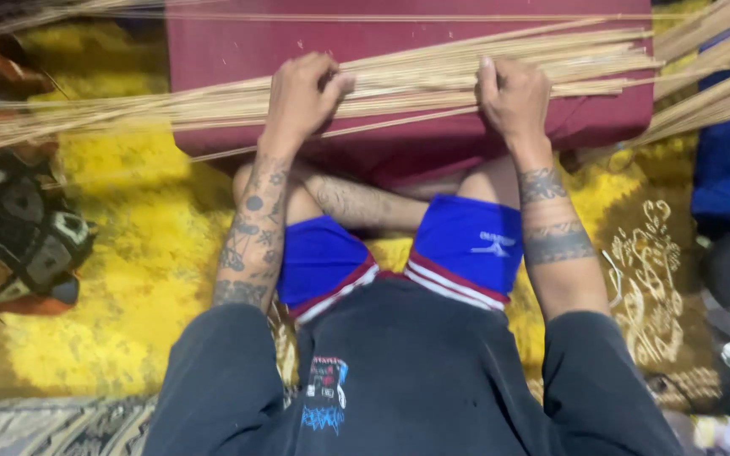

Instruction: Weaving thin wooden sticks together with wire to create a mat or screen

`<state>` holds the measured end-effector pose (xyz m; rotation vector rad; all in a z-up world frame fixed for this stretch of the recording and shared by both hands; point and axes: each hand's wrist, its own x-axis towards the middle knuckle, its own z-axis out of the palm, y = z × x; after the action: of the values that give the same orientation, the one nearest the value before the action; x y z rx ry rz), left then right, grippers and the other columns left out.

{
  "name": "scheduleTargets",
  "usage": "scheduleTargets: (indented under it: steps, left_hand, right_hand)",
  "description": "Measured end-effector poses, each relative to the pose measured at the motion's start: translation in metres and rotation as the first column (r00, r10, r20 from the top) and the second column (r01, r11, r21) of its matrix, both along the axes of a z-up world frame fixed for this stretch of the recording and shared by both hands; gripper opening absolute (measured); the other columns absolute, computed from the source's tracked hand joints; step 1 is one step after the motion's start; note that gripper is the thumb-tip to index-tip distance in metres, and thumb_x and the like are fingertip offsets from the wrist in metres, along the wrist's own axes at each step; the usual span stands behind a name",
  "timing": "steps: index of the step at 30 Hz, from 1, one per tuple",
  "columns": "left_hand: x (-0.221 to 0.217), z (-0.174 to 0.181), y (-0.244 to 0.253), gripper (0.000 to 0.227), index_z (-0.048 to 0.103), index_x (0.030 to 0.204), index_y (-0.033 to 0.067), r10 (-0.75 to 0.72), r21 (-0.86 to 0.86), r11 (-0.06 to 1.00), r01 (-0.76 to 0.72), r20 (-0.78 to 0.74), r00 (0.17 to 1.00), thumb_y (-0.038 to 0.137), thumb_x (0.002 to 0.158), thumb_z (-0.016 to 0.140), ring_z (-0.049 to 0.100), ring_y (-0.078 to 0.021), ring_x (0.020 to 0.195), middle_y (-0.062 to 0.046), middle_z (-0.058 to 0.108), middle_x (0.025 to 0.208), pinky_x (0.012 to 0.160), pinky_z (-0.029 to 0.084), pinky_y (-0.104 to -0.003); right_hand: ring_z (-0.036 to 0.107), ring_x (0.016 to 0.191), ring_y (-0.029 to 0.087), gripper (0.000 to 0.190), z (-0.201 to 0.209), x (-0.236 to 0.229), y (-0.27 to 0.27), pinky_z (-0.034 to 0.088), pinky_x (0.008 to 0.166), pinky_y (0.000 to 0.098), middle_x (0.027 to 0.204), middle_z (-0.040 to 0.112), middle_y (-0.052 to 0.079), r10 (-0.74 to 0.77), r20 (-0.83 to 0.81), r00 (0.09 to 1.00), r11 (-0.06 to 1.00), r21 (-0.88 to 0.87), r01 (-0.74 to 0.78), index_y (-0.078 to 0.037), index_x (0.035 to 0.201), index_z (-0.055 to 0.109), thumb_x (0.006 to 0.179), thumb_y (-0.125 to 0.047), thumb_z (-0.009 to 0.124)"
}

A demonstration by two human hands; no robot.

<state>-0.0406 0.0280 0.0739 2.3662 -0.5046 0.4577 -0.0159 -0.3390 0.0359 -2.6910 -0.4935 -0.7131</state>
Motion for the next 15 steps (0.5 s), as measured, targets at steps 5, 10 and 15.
scheduleTargets:
  steps: [5,10,15]
  left_hand:
    - [0.000,-0.005,-0.012,0.031,0.072,0.091,0.0136,0.029,0.063,0.998,-0.027,-0.036,0.999,0.043,0.101,0.071,0.064,-0.0169,0.078,0.000,0.071,0.085,0.080,0.048,-0.041]
    - [0.009,-0.002,-0.062,0.030,0.071,0.089,0.0148,-0.040,0.074,0.997,0.030,0.145,0.989,0.043,0.099,0.070,0.063,-0.0217,0.079,0.000,0.071,0.085,0.071,0.039,-0.040]
    - [0.009,-0.013,-0.108,0.027,0.070,0.100,0.0116,-0.141,0.100,0.985,0.138,0.031,0.989,0.039,0.097,0.069,0.067,-0.0295,0.091,-0.004,0.072,0.097,0.081,0.049,-0.045]
  right_hand:
    - [0.044,0.050,0.023,0.052,-0.002,-0.005,0.007,0.032,0.052,0.0421,0.057,0.045,0.002,-0.015,0.018,1.000,0.999,0.038,0.014,-0.014,0.067,0.047,0.114,-0.024,0.065]
    - [0.042,0.052,0.023,0.052,-0.004,-0.004,0.005,0.031,0.053,0.0426,0.058,0.043,0.003,-0.033,0.003,0.999,0.999,0.042,0.033,-0.013,0.067,0.044,0.113,-0.024,0.065]
    - [0.041,0.052,0.024,0.047,0.002,-0.007,0.009,0.030,0.054,0.0425,0.058,0.043,0.003,0.004,0.026,1.000,0.997,0.074,-0.005,-0.012,0.067,0.045,0.110,-0.018,0.065]
